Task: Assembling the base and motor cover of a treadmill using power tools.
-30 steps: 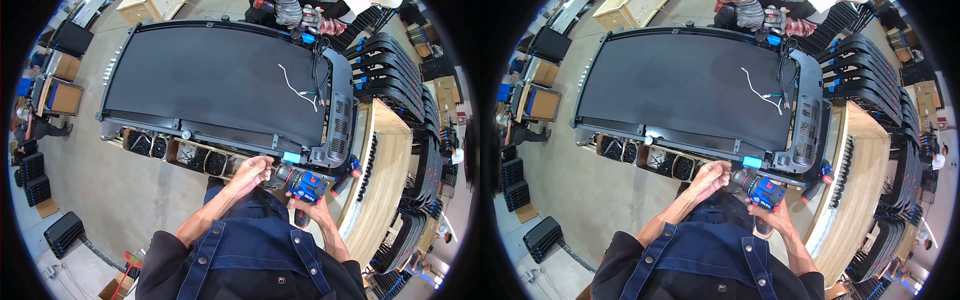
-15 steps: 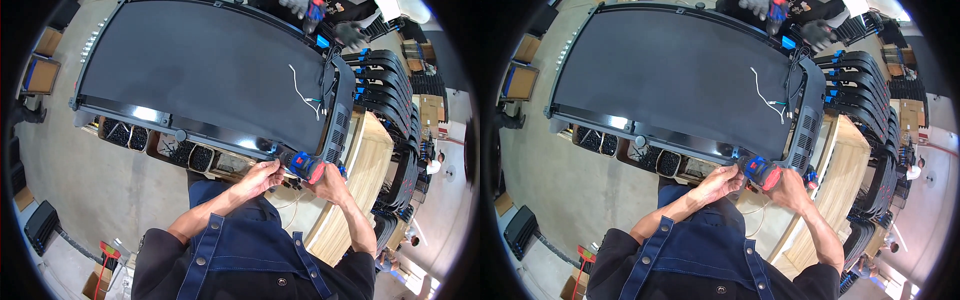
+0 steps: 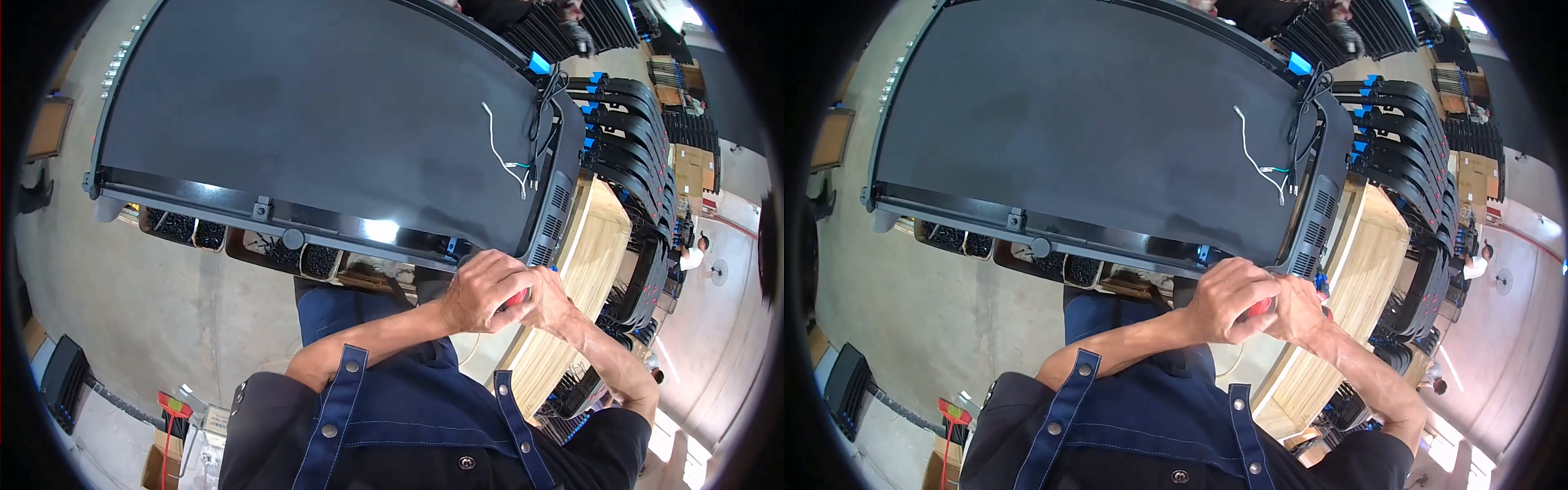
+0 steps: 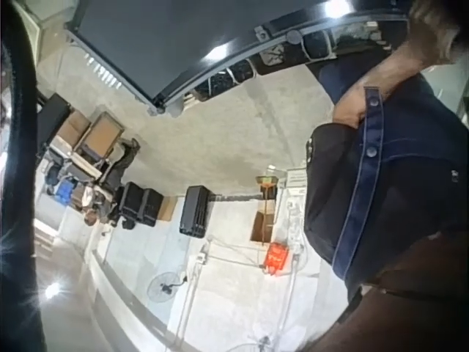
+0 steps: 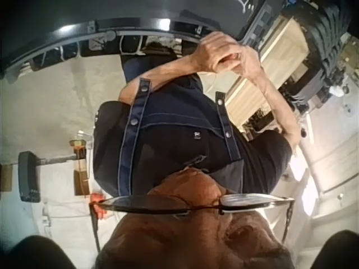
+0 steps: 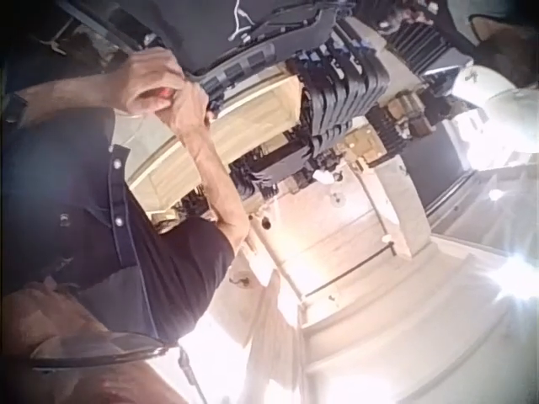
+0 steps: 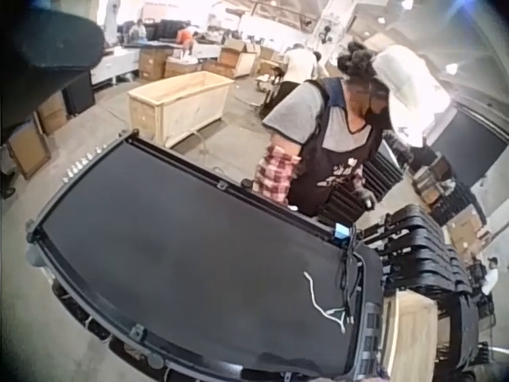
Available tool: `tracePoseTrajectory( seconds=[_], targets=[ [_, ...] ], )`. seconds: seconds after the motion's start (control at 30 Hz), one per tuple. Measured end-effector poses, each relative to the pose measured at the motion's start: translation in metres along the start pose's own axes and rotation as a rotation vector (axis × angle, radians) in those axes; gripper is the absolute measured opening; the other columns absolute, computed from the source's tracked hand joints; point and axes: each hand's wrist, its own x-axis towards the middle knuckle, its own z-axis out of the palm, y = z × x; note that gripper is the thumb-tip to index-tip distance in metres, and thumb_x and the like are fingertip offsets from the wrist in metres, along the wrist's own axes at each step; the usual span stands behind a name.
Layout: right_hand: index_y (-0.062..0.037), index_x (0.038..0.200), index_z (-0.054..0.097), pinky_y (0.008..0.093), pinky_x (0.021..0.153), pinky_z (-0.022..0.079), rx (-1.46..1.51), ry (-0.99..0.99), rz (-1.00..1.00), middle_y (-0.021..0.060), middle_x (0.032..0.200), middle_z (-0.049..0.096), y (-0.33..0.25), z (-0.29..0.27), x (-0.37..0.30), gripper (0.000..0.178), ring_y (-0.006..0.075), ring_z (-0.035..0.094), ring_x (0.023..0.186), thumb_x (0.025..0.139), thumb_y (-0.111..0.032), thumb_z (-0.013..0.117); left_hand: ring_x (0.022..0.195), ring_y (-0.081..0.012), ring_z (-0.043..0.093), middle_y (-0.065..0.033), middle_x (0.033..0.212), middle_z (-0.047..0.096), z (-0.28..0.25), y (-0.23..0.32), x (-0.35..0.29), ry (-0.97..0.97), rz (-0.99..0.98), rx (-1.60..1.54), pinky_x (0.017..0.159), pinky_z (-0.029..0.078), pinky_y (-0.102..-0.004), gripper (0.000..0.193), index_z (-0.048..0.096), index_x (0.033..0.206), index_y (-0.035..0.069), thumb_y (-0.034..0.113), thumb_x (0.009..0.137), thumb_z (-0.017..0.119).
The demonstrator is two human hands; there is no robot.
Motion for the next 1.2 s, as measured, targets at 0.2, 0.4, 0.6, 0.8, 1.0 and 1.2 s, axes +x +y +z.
tracePoseTrajectory(
  seconds=[0.2,0.4,0.6,0.8,1.0,1.2],
  targets=[
    [-0.0035,0.088,0.068,0.0462,0.065,0.055,-0.013,0.006,0.05,0.0184,0.078,0.07,0.001,0.009,0.001,0.028,0.04,0.068,0.074,0.066,-0.019,0.075,0.08,-0.0298,0.063,-0.01,0.091,0.065,0.013,-0.013,-0.015,0.052,-0.003,-0.019,0.077,0.05,-0.0427,0.024,0.066,0.099,0.007,0.019,0.079,0.064],
    [-0.0008,0.094,0.066,0.047,0.072,0.054,0.09,0.194,-0.115,0.0203,0.087,0.067,-0.006,0.008,-0.004,0.03,0.0436,0.066,0.081,0.065,-0.008,0.071,0.087,-0.0321,0.064,-0.0137,0.099,0.066,0.0,-0.005,-0.017,-0.033,-0.005,0.03,0.078,0.05,-0.0429,0.033,0.064,0.108,0.004,0.017,0.079,0.07],
    [-0.0024,0.122,0.064,0.0415,0.081,0.055,0.497,0.255,-0.051,0.0143,0.102,0.067,0.006,0.053,-0.044,0.049,0.0341,0.068,0.09,0.073,-0.004,0.07,0.101,-0.0339,0.061,-0.0138,0.106,0.065,-0.136,0.028,-0.039,-0.044,-0.027,0.522,0.089,0.046,-0.047,0.044,0.064,0.116,0.005,0.023,0.078,0.079],
    [-0.0051,0.11,0.069,0.0352,0.075,0.053,0.692,-0.068,0.093,0.0084,0.082,0.07,-0.079,0.156,-0.02,0.046,0.0192,0.067,0.075,0.078,-0.035,0.083,0.089,-0.0301,0.059,-0.0096,0.091,0.061,-0.278,0.032,-0.027,-0.318,-0.172,1.094,0.078,0.047,-0.0418,0.046,0.062,0.104,0.006,0.041,0.079,0.078],
    [0.0016,0.135,0.048,0.0434,0.093,0.052,0.491,-0.037,0.337,0.0222,0.118,0.067,-0.086,0.313,0.09,0.084,0.033,0.067,0.108,0.079,-0.054,0.076,0.085,-0.0332,0.058,-0.0138,0.085,0.056,-0.278,0.002,-0.023,-0.614,-0.041,0.949,0.078,0.048,-0.0448,0.031,0.053,0.092,0.003,0.028,0.089,0.071],
    [-0.0084,0.153,0.027,0.0465,0.102,0.049,0.557,0.099,0.811,0.0241,0.131,0.061,-0.096,0.382,0.184,0.089,0.038,0.062,0.119,0.084,-0.044,0.071,0.091,-0.0332,0.055,-0.0138,0.095,0.057,-0.312,0.012,-0.005,-0.696,0.004,0.838,0.081,0.045,-0.0426,0.03,0.057,0.105,0.002,0.021,0.087,0.072]
  ],
)
